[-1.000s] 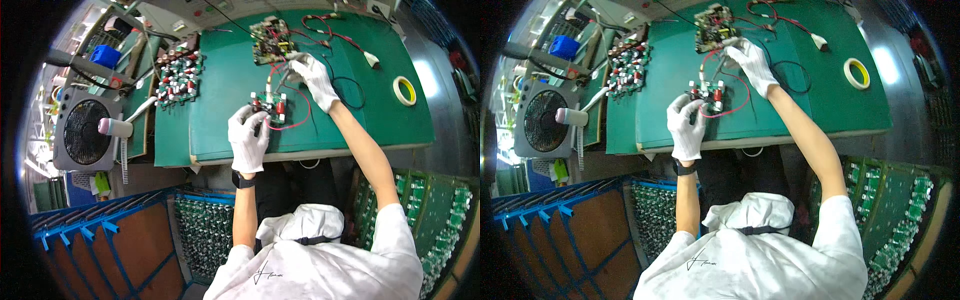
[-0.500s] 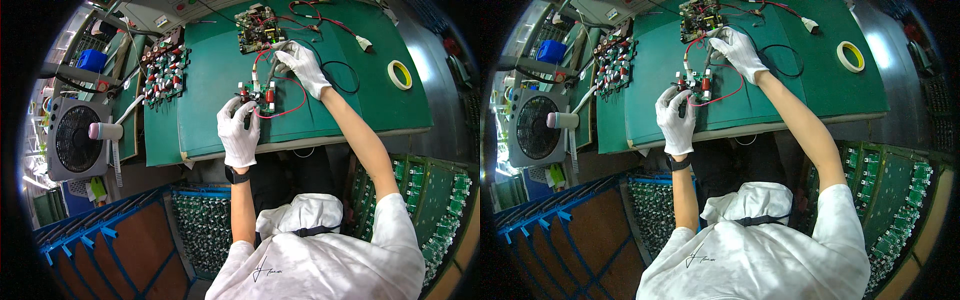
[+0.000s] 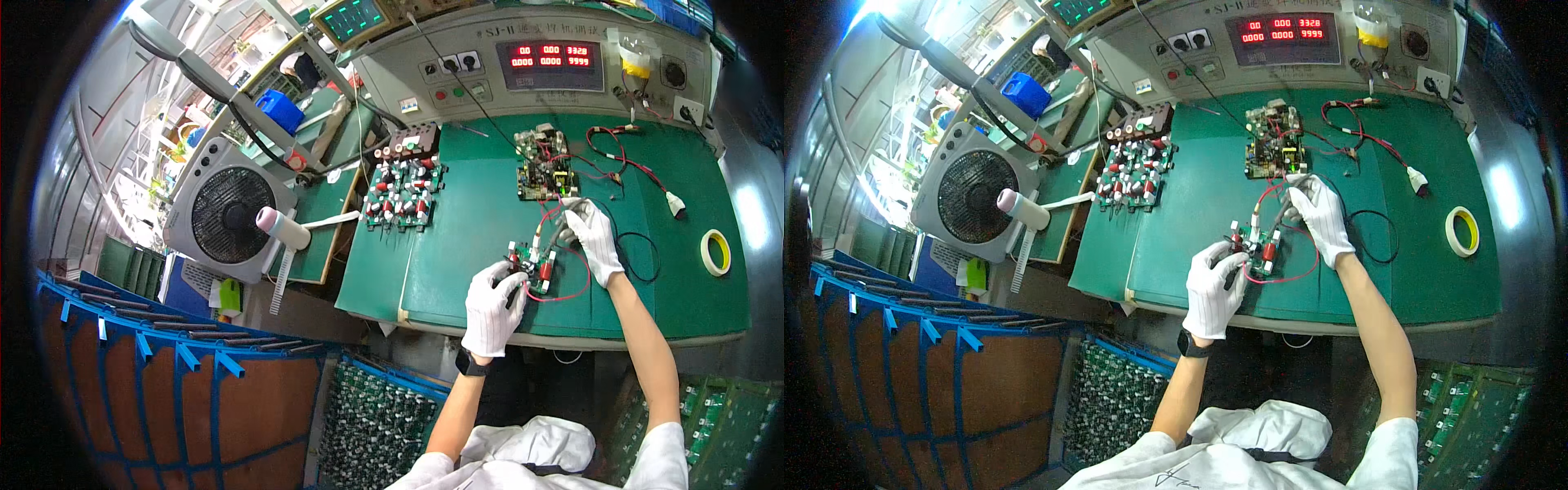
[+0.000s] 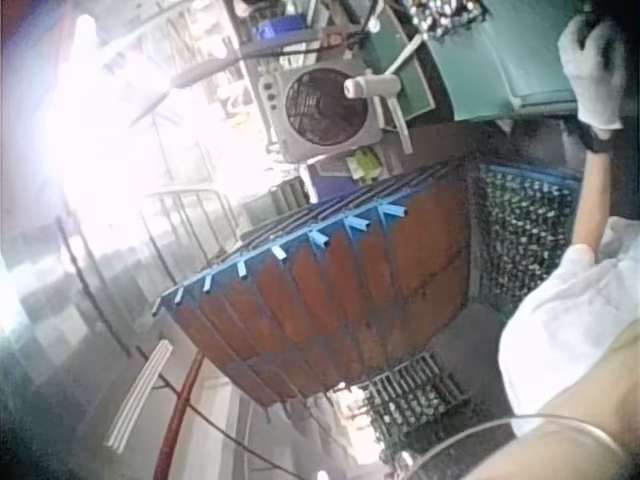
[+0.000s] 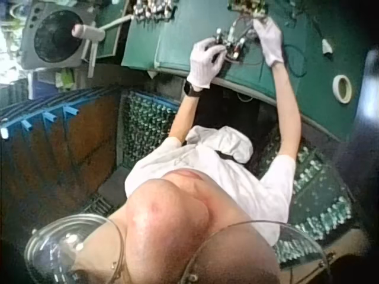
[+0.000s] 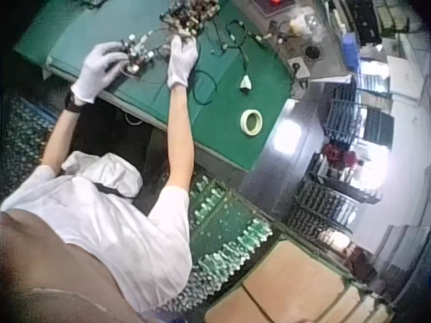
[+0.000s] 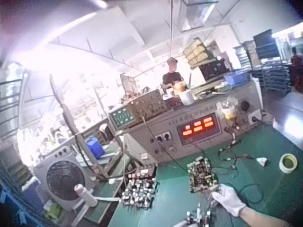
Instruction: Test printed circuit boards using a specialized testing station and probes.
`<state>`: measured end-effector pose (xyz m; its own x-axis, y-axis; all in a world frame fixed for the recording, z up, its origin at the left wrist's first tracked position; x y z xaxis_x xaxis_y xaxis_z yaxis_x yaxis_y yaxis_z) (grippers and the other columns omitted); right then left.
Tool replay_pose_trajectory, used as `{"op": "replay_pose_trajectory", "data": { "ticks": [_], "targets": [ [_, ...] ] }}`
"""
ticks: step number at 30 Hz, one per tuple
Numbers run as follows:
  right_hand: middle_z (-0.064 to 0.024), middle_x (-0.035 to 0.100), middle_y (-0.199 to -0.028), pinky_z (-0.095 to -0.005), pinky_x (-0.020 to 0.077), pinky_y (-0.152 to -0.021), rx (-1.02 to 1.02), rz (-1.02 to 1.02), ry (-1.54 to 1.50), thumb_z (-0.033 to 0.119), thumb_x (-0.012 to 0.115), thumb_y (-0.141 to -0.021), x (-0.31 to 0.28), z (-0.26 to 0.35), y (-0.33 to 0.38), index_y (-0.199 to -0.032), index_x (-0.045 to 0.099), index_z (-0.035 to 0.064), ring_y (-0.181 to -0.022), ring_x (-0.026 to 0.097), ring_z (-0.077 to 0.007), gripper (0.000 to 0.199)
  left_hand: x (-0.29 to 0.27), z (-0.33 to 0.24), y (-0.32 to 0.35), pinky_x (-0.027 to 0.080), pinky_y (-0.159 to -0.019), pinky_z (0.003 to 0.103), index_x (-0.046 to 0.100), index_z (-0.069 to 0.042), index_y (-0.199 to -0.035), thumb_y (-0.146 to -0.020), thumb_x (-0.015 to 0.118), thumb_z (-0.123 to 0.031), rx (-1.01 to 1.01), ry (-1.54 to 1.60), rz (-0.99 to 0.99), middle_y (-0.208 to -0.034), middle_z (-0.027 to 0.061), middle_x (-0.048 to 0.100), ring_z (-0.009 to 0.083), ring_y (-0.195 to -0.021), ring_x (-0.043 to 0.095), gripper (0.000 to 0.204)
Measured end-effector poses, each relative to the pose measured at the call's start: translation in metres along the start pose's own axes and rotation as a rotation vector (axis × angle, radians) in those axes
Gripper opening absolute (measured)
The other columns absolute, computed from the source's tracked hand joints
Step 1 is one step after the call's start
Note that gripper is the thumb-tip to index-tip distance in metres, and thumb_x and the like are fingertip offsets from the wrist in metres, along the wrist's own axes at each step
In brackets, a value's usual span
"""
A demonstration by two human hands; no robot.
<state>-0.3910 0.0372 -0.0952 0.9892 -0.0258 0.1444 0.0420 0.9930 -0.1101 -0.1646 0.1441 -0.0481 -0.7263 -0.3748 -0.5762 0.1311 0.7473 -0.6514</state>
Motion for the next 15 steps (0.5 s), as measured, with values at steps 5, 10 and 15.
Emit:
{"op": "replay_pose_trajectory", "data": {
  "ticks": [5, 10, 15],
  "targets": [
    [-0.0053, 0.070, -0.101, -0.0249, 0.0534, -0.066, 0.029, 0.008, 0.023, 0.017, 0.061, -0.105, 0.005, -0.007, 0.000, -0.127, 0.062, 0.0056, -0.078, 0.068, -0.0110, 0.025, 0.000, 0.006, 0.008, 0.055, -0.092, 0.042, 0.077, -0.012, -0.107, -0.081, 0.082, -0.008, -0.031, -0.020, 0.000, -0.117, 0.0157, 0.071, 0.0343, -0.105, 0.067, 0.026],
    [-0.0056, 0.069, -0.104, -0.0257, 0.0540, -0.068, 0.028, -0.011, -0.019, 0.016, 0.061, -0.104, -0.005, -0.016, 0.001, -0.127, 0.063, 0.0044, -0.077, 0.067, -0.0113, 0.025, 0.007, 0.003, 0.009, 0.055, -0.092, 0.042, 0.077, -0.010, -0.105, -0.079, 0.082, -0.006, -0.025, 0.024, 0.006, -0.115, 0.0162, 0.070, 0.0346, -0.105, 0.067, 0.027],
    [-0.0024, 0.069, -0.104, -0.0288, 0.0559, -0.078, -0.178, -0.042, 0.177, 0.021, 0.064, -0.102, -0.011, -0.012, -0.014, -0.127, 0.067, 0.0041, -0.087, 0.068, -0.0118, 0.030, 0.001, 0.011, 0.003, 0.053, -0.094, 0.043, 0.077, -0.011, -0.102, -0.081, 0.081, -0.003, 0.067, 0.043, -0.043, -0.113, 0.0149, 0.070, 0.0349, -0.107, 0.066, 0.022]
  ]
}}
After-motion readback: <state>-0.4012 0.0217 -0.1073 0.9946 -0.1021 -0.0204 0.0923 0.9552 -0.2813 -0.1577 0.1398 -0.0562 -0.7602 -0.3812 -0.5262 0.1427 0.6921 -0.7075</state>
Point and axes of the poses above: each hand's wrist, its own y-axis away from the middle knuckle, its own x-axis out of the palm, z = x × y, the point moved 6 cm from there along -y, towards the middle knuckle
